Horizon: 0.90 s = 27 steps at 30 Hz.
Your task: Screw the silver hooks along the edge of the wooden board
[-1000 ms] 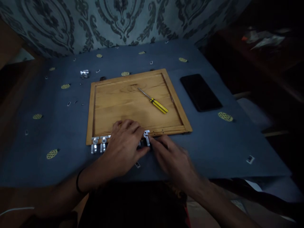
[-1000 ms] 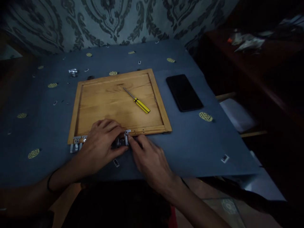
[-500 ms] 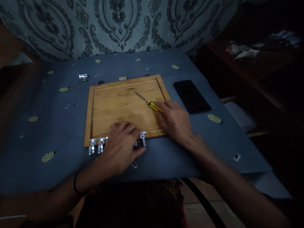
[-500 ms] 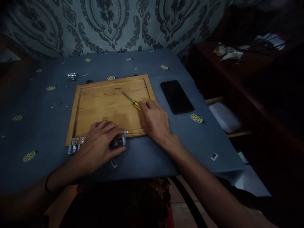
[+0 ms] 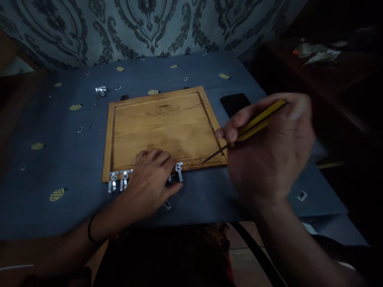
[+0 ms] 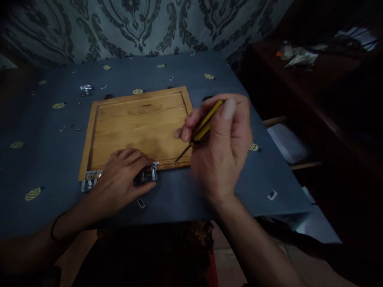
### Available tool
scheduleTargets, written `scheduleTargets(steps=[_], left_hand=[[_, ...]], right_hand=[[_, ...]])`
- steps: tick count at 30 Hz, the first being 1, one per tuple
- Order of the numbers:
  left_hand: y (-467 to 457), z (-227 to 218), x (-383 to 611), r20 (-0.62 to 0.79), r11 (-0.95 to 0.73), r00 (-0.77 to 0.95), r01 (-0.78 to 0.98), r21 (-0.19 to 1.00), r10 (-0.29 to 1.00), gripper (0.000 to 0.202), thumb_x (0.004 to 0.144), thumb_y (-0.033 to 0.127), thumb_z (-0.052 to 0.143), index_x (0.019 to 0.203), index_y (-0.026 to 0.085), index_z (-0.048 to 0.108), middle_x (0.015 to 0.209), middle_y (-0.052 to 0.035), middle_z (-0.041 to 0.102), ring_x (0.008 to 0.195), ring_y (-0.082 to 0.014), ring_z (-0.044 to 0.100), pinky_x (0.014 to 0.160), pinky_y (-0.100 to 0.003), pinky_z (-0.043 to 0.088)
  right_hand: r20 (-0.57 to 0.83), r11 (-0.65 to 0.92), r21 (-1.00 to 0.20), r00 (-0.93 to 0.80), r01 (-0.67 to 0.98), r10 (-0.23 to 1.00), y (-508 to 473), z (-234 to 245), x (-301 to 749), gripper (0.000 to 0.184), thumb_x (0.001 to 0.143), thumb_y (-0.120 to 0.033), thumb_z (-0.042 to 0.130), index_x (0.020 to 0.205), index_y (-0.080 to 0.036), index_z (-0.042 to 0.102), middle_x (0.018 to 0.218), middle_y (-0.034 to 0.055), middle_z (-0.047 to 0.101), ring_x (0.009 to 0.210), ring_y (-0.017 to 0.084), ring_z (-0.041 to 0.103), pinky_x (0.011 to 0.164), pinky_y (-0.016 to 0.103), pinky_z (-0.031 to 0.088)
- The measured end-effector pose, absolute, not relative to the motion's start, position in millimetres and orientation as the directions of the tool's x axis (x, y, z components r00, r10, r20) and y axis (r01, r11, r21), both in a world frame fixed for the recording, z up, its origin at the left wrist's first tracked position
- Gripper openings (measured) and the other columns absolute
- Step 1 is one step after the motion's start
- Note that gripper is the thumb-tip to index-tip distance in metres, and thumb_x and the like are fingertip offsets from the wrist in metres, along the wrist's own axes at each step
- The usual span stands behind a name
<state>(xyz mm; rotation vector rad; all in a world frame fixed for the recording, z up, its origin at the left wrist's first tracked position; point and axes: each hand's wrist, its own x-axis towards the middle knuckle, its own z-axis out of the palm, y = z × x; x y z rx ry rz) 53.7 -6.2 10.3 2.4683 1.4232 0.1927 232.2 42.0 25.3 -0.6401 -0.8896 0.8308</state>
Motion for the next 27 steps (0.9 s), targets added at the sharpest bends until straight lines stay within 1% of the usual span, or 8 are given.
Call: scheduleTargets(steps=[1, 2, 5, 7, 10, 12, 17, 27], left_hand=[[-6, 10, 54, -0.021, -0.475, 0.504, 0.826, 0.303, 0.863, 0.030, 0.089, 0.035, 0.080, 0.110, 0.015, 0.072, 0.110, -0.0074, 0.072, 0.112, -0.0339, 0.061, 0.096, -0.054, 0.046], [-6, 10, 54, -0.016, -0.480, 0.506, 0.826, 0.295, 0.862, 0.031, 0.089, 0.035, 0.081, 0.110, 0.015, 0.072, 0.110, -0.0075, 0.072, 0.111, -0.0344, 0.061, 0.096, -0.055, 0.046], [-6, 8, 54, 0.002, -0.492, 0.512, 0.824, 0.280, 0.859, 0.030, 0.089, 0.036, 0.080, 0.109, 0.015, 0.072, 0.107, -0.0075, 0.071, 0.109, -0.0344, 0.061, 0.094, -0.055, 0.046], [-6, 8, 54, 0.008, -0.494, 0.512, 0.824, 0.277, 0.859, 0.029, 0.089, 0.037, 0.079, 0.108, 0.015, 0.073, 0.105, -0.0074, 0.071, 0.108, -0.0338, 0.061, 0.093, -0.054, 0.047], [-5, 8, 54, -0.007, -0.487, 0.508, 0.829, 0.274, 0.861, 0.030, 0.089, 0.037, 0.079, 0.107, 0.014, 0.073, 0.105, -0.0078, 0.071, 0.108, -0.0340, 0.061, 0.093, -0.054, 0.047], [-4, 9, 55, -0.023, -0.482, 0.507, 0.831, 0.277, 0.862, 0.030, 0.089, 0.037, 0.080, 0.107, 0.014, 0.073, 0.105, -0.0079, 0.071, 0.109, -0.0344, 0.061, 0.093, -0.054, 0.047], [-4, 10, 56, -0.042, -0.466, 0.496, 0.839, 0.281, 0.867, 0.030, 0.088, 0.037, 0.080, 0.107, 0.015, 0.073, 0.108, -0.0080, 0.072, 0.111, -0.0343, 0.062, 0.095, -0.055, 0.047], [-4, 12, 56, -0.066, -0.449, 0.486, 0.845, 0.292, 0.872, 0.030, 0.088, 0.036, 0.080, 0.108, 0.014, 0.073, 0.111, -0.0087, 0.073, 0.113, -0.0348, 0.062, 0.098, -0.056, 0.047]], right_hand=[[0.367, 0.500, -0.760, 0.362, -0.415, 0.857, 40, 27, 225, 0.027, 0.086, -0.045, 0.079, 0.080, -0.024, 0.063, 0.059, -0.0067, 0.057, 0.042, 0.009, 0.044, 0.038, 0.023, 0.037], [0.313, 0.461, -0.757, 0.361, -0.464, 0.878, 39, 28, 219, 0.029, 0.088, -0.048, 0.076, 0.079, -0.025, 0.061, 0.056, -0.0082, 0.051, 0.039, 0.008, 0.037, 0.034, 0.021, 0.029], [0.231, 0.299, -0.762, 0.190, -0.574, 0.954, 38, 27, 209, 0.049, 0.091, -0.065, 0.067, 0.067, -0.025, 0.049, 0.048, -0.0097, 0.033, 0.035, 0.006, 0.023, 0.031, 0.020, 0.020], [0.251, 0.249, -0.760, 0.082, -0.600, 0.964, 40, 25, 207, 0.061, 0.088, -0.073, 0.064, 0.061, -0.024, 0.041, 0.045, -0.0096, 0.025, 0.034, 0.006, 0.018, 0.031, 0.020, 0.019], [0.268, 0.225, -0.755, 0.024, -0.616, 0.963, 45, 19, 208, 0.068, 0.088, -0.078, 0.060, 0.058, -0.023, 0.033, 0.043, -0.0093, 0.019, 0.035, 0.006, 0.015, 0.032, 0.021, 0.020], [0.261, 0.202, -0.751, -0.002, -0.628, 0.965, 47, 16, 208, 0.068, 0.088, -0.078, 0.059, 0.057, -0.023, 0.032, 0.043, -0.0093, 0.019, 0.034, 0.006, 0.015, 0.032, 0.021, 0.021], [0.263, 0.162, -0.752, -0.065, -0.638, 0.963, 48, 12, 208, 0.066, 0.086, -0.072, 0.067, 0.057, -0.023, 0.035, 0.042, -0.0090, 0.022, 0.035, 0.006, 0.017, 0.032, 0.021, 0.021], [0.221, 0.149, -0.786, -0.047, -0.600, 0.974, 47, 14, 201, 0.061, 0.091, -0.070, 0.059, 0.057, -0.024, 0.037, 0.046, -0.0093, 0.021, 0.036, 0.007, 0.018, 0.034, 0.022, 0.022]])
